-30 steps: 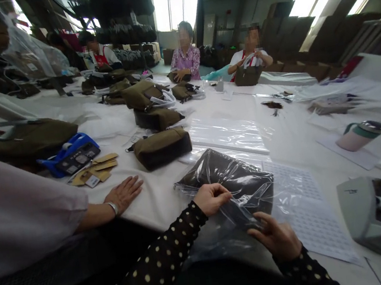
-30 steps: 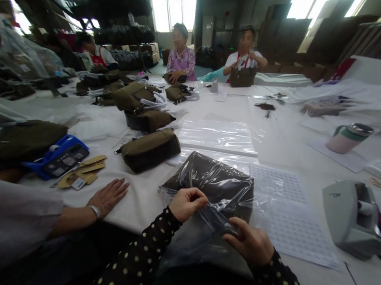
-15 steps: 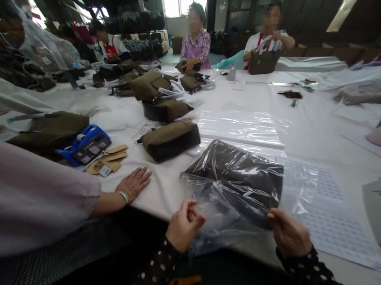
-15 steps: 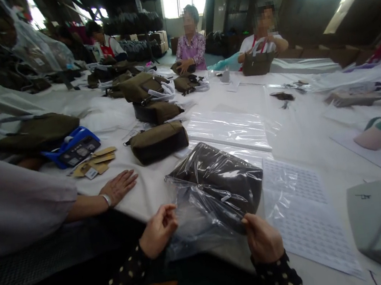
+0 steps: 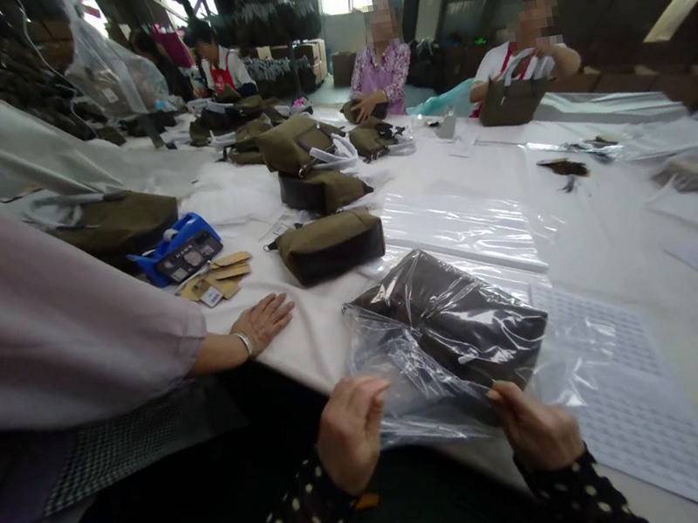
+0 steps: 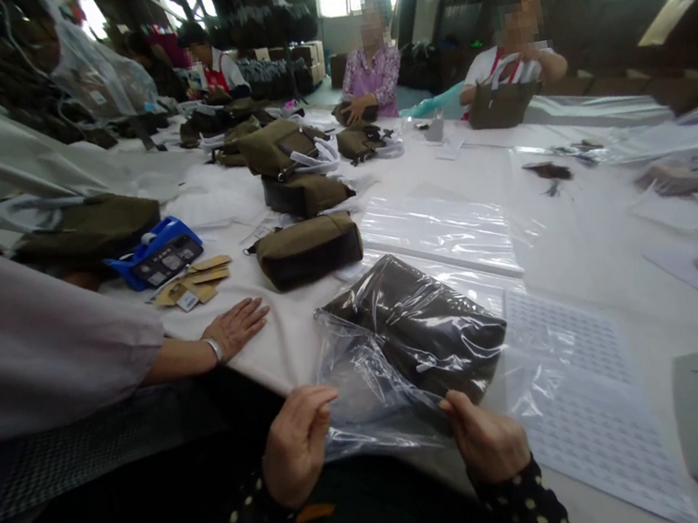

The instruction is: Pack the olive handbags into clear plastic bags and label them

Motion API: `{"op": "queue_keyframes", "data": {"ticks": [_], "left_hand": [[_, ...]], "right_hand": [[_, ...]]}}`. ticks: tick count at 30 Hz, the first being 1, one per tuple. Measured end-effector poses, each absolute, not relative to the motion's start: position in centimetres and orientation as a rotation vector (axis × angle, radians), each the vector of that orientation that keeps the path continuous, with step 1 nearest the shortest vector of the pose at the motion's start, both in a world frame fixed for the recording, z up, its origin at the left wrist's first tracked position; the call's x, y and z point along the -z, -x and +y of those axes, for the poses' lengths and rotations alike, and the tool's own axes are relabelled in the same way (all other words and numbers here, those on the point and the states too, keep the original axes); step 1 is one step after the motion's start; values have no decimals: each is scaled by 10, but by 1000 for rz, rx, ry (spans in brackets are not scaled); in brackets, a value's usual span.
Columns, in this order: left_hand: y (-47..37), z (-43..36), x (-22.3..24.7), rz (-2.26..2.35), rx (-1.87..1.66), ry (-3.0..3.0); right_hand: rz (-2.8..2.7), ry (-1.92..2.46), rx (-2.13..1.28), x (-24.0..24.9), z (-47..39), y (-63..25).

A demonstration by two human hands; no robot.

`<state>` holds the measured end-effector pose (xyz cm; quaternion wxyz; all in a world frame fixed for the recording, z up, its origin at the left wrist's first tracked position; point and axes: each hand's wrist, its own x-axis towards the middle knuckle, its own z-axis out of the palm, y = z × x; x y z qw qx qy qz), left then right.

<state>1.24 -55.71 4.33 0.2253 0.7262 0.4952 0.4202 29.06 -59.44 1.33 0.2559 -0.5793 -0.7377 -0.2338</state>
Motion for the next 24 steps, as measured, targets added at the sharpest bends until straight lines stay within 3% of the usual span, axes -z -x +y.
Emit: {"op": "queue_keyframes", "data": {"ticks": [8,15,24], "left_hand": [[-65,-478,-39,1243,-748,-1899],[-61,-466,-38,1119,-662,-1810],[-76,-448,-37,1330,-870,-2122]], "right_hand": [[-1993,1460,561,-12,-597,-294],[-2004,1347,418,-12,-598,-296],[-1773,1900,150,-26,-597,-295]]}}
